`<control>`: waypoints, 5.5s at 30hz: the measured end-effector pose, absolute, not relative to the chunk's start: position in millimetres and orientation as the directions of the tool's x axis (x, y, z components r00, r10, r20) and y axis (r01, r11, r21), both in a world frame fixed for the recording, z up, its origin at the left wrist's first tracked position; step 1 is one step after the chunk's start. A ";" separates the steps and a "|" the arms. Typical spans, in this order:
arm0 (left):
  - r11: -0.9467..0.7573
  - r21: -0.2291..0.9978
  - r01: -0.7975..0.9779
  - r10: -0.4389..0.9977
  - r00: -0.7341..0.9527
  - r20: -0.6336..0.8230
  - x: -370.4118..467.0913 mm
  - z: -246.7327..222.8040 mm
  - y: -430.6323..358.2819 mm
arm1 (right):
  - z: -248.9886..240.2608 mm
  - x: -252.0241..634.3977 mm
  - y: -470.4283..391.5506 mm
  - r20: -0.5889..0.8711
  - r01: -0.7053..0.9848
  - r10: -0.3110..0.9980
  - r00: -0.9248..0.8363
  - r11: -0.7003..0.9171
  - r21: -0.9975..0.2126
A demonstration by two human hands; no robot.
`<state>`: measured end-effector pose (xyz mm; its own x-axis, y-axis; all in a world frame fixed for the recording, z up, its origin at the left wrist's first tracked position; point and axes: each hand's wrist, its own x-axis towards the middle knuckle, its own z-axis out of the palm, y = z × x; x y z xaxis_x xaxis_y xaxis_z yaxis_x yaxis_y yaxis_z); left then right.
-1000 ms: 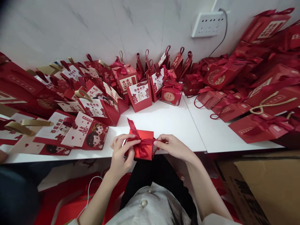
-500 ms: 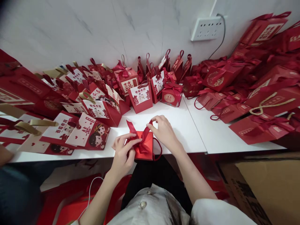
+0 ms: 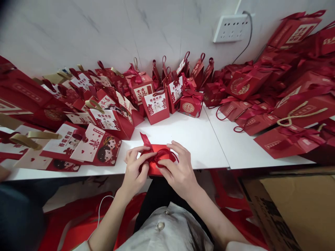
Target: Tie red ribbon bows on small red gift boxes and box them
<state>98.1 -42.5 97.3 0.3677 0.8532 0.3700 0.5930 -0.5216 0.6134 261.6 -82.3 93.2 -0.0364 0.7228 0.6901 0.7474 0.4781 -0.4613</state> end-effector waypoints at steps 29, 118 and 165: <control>0.177 0.968 0.179 0.938 0.266 -0.221 79.3 103.6 -41.9 | 79.8 258.4 -77.3 -0.251 -0.387 0.922 0.293 -0.125 -0.914; -0.371 0.788 0.492 0.909 0.367 0.198 69.7 102.7 -50.8 | 107.6 277.6 -99.8 -0.030 0.486 0.999 0.029 -0.041 -0.873; -0.607 0.583 0.540 0.793 0.464 0.395 101.1 118.4 -41.2 | 105.6 307.7 -45.5 0.118 0.247 0.989 -0.092 0.137 -0.959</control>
